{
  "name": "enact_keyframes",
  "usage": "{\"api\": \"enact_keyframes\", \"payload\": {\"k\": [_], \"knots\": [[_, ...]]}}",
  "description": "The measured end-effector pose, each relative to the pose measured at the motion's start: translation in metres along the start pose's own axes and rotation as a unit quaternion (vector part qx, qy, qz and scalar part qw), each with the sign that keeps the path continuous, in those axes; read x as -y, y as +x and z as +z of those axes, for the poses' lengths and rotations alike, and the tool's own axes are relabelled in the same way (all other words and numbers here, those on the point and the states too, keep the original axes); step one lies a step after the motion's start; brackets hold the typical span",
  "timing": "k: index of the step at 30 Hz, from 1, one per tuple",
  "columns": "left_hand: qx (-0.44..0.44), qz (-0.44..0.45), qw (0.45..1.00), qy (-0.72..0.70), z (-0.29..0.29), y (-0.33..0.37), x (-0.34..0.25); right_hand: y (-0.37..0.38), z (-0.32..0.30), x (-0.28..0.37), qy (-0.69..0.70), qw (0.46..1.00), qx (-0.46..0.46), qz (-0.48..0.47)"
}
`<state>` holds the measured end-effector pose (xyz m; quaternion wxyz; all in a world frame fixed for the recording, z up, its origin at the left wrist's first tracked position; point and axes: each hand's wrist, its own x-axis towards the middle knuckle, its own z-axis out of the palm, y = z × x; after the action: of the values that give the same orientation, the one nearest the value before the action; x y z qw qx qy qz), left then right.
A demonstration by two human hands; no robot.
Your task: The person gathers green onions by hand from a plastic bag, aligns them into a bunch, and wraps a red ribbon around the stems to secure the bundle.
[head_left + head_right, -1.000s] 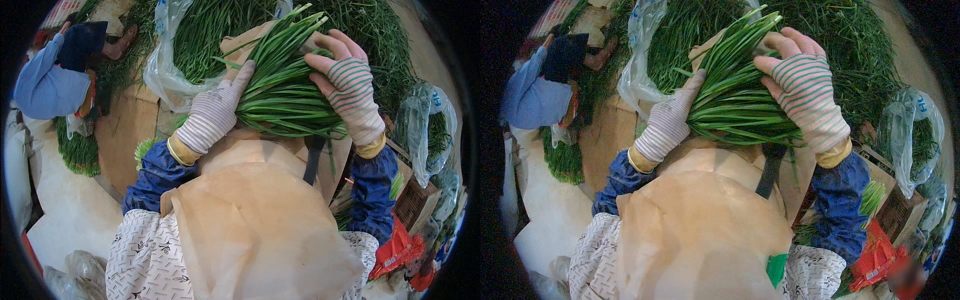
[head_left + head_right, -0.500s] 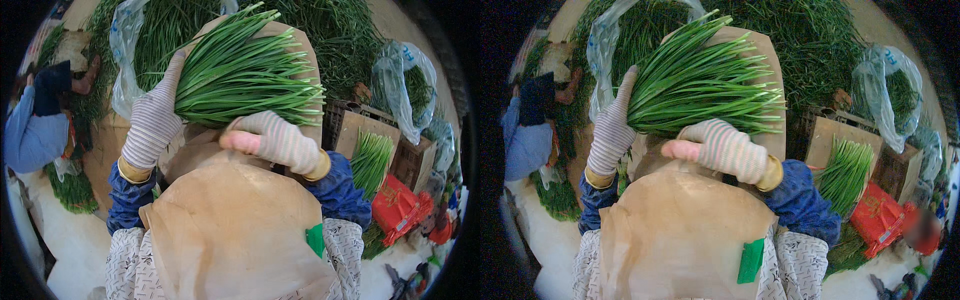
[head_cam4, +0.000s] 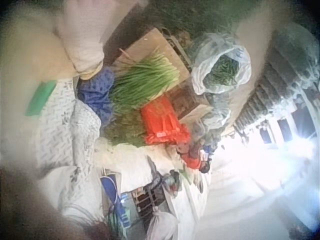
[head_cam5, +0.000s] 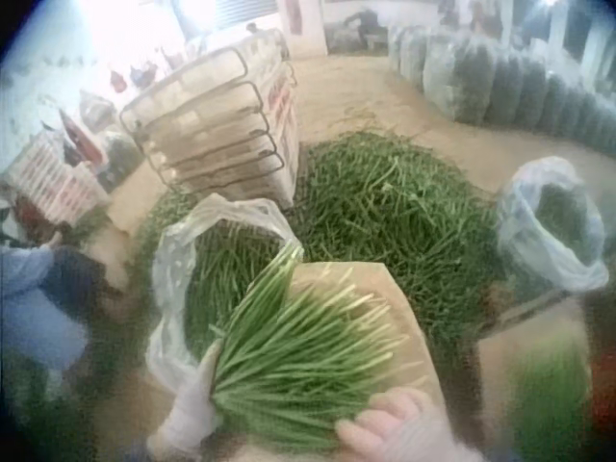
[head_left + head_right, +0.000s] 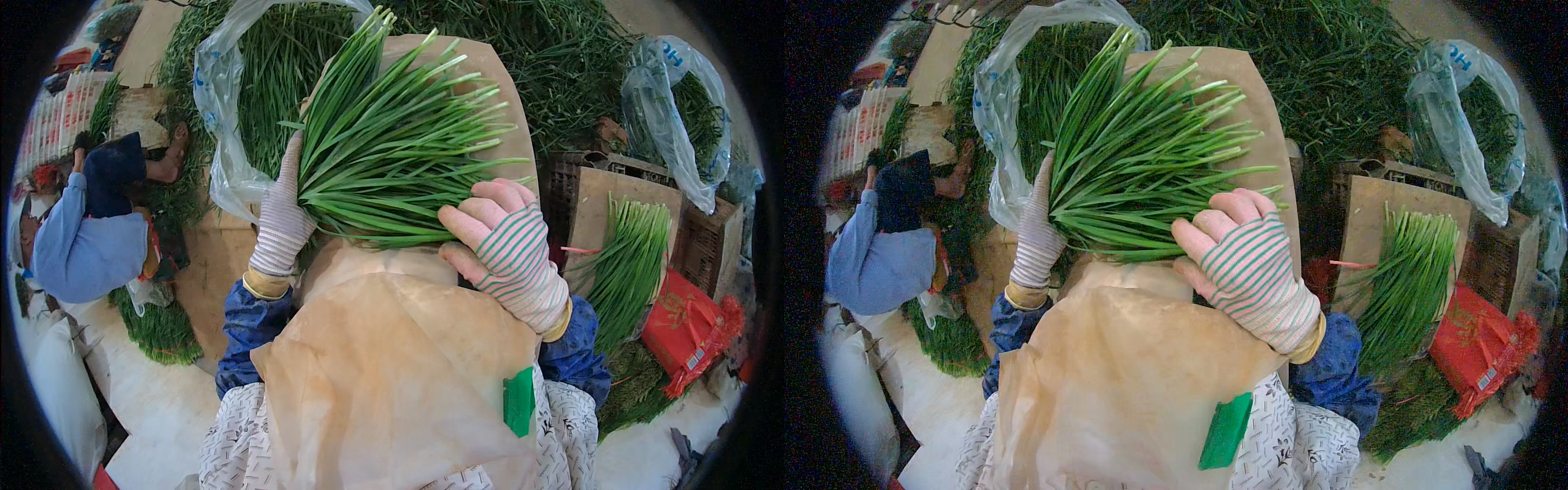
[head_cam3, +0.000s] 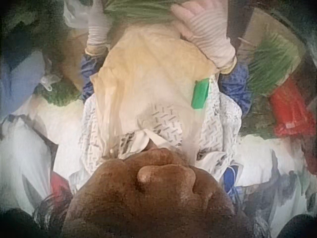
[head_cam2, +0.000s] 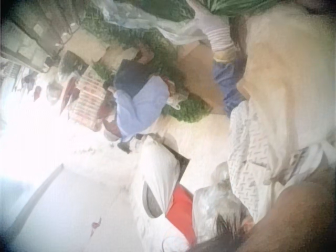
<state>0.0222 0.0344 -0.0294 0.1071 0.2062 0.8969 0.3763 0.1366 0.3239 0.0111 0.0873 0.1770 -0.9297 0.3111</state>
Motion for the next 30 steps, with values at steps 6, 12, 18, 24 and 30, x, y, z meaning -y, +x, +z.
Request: {"api": "enact_keyframes", "payload": {"k": [6,12,18,24,30], "knots": [[0.011,0.005,1.000,0.025,-0.002,0.000,0.006,-0.007,-0.001,-0.006,0.097,0.993,-0.049,0.052],[0.006,-0.011,0.998,0.060,0.000,0.002,-0.004,0.078,0.001,-0.024,-0.102,0.992,-0.068,0.006],[0.000,0.006,1.000,-0.026,-0.019,0.004,0.016,0.039,0.015,0.002,-0.021,0.987,0.156,0.040],[0.077,-0.026,0.986,0.143,-0.057,0.024,-0.025,0.027,-0.012,0.006,-0.083,0.995,0.021,0.044],[0.037,0.144,0.916,0.374,-0.107,0.085,-0.092,0.046,-0.037,0.038,0.589,0.773,0.169,0.164]]}}
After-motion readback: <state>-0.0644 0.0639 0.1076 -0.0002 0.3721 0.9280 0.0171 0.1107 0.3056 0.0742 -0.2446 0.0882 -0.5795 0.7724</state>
